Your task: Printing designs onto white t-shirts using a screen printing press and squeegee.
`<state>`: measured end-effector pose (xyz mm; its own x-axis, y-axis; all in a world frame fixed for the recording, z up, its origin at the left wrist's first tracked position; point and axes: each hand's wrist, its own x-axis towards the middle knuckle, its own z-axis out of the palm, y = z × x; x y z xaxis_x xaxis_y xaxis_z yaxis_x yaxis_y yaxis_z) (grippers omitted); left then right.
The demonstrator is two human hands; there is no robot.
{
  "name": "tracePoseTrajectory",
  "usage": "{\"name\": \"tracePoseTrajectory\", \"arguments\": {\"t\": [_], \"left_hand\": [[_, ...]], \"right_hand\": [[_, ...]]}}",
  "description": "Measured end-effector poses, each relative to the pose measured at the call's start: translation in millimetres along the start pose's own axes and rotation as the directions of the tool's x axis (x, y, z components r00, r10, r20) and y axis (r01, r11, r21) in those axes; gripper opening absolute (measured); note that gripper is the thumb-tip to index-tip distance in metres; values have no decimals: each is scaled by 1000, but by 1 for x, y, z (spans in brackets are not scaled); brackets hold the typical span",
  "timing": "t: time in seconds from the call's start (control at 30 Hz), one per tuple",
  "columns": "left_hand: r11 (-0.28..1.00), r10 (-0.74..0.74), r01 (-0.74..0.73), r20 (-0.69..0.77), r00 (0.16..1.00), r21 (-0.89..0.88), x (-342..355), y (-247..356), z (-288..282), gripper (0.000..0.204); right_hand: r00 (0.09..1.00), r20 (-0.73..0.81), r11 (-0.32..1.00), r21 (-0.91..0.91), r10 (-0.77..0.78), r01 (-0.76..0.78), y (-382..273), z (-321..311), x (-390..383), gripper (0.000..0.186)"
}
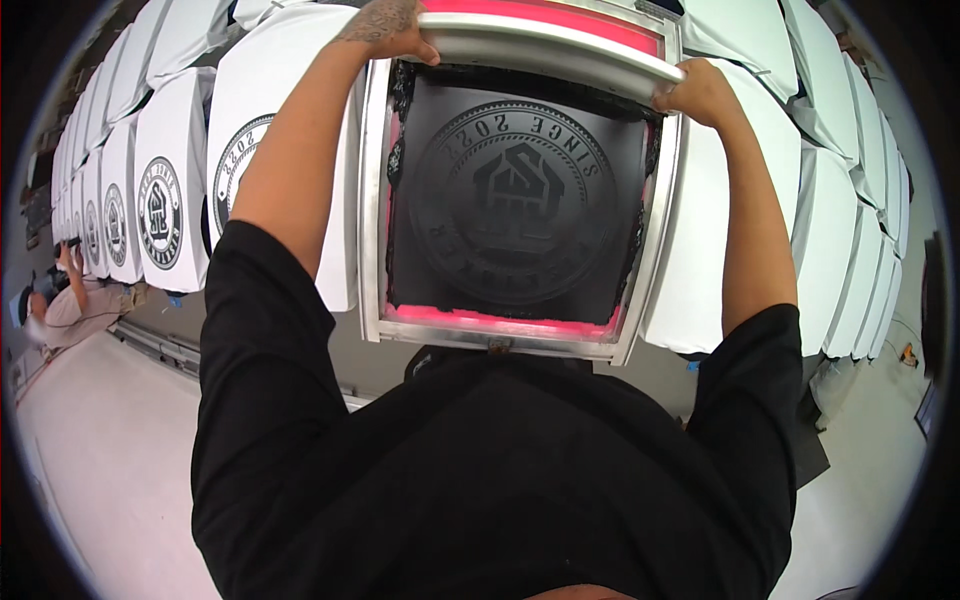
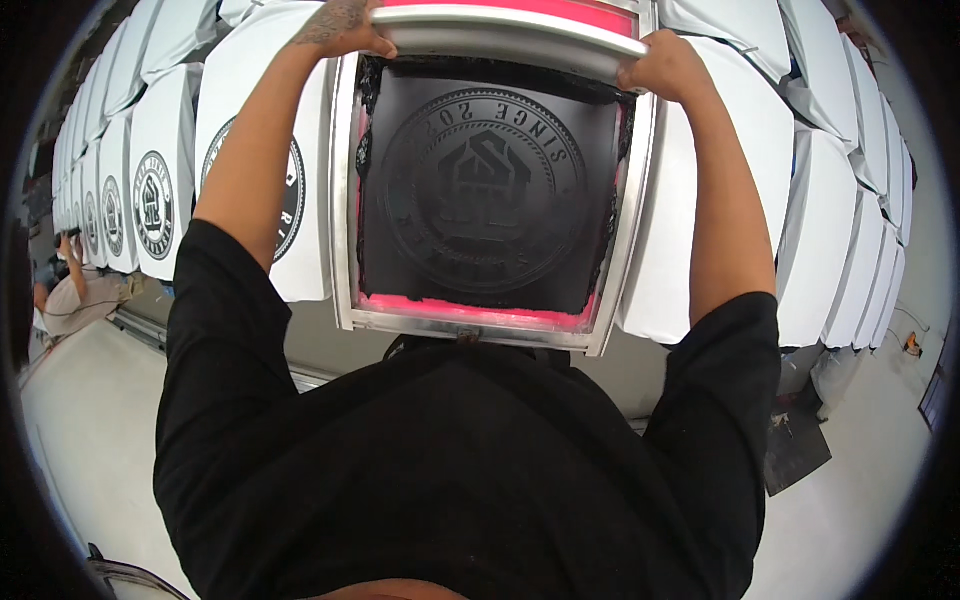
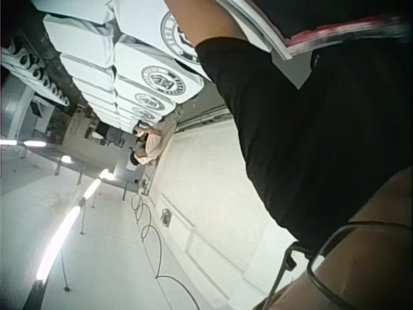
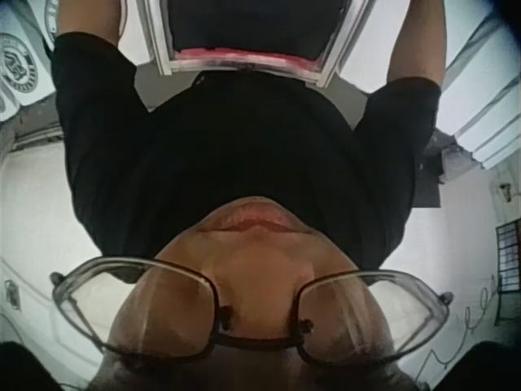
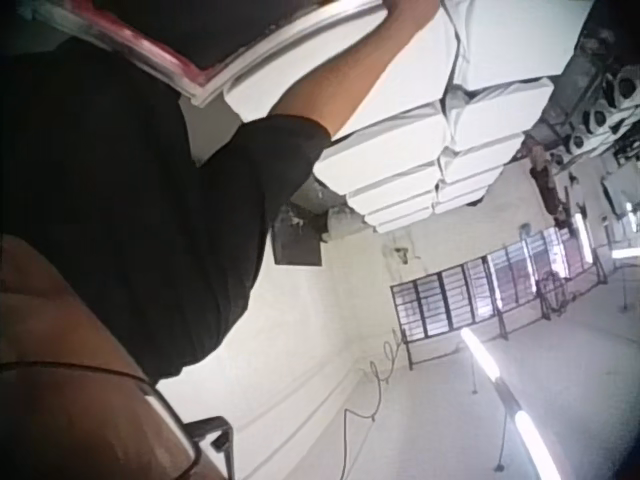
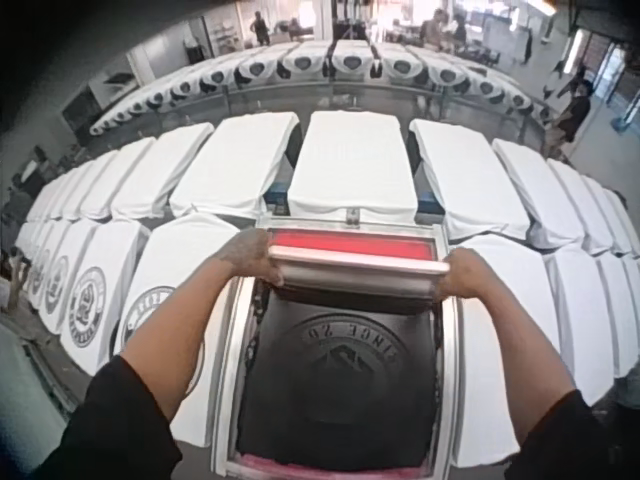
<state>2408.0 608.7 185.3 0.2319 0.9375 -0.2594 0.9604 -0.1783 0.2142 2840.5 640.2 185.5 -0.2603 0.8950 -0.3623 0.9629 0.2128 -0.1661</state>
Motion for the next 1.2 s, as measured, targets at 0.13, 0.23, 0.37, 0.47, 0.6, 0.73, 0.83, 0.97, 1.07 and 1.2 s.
{"name": "tracePoseTrajectory", "arguments": {"t": [0.13,0.23,0.37,0.47,0.6,0.73,0.83,0.97,1.07,1.2], "left_hand": [[992,-122,122,-17,992,-12,6,2,-3,57],[907,276,35,-657,701,419,-11,26,37,60],[885,-218,33,-351,911,-465,-132,75,75,61],[589,31,49,83,996,-807,-257,135,135,27],[740,155,397,712,685,-543,-376,183,221,59],[328,42,601,647,762,-729,-409,216,259,58],[157,74,502,517,853,-850,-416,223,284,52],[425,5,242,270,963,-872,-411,223,288,39],[492,11,270,316,949,-828,-413,224,275,42],[551,29,307,386,922,-776,-410,226,276,42]], "right_hand": [[998,-4,997,56,-60,60,1,1,21,53],[995,85,995,81,-56,49,25,17,30,54],[993,61,982,-155,-98,107,-9,2,23,57],[960,8,957,-76,-281,280,-36,14,27,56],[852,-138,863,-62,-506,502,-62,45,41,51],[897,50,897,-39,-439,441,-77,39,36,45],[839,-109,846,-67,-533,529,-81,61,-1,29],[901,38,900,63,-433,430,-102,88,-104,29],[904,-106,907,36,-415,420,-110,131,-209,31],[882,-51,884,-24,-468,468,-124,188,-335,36]]}}
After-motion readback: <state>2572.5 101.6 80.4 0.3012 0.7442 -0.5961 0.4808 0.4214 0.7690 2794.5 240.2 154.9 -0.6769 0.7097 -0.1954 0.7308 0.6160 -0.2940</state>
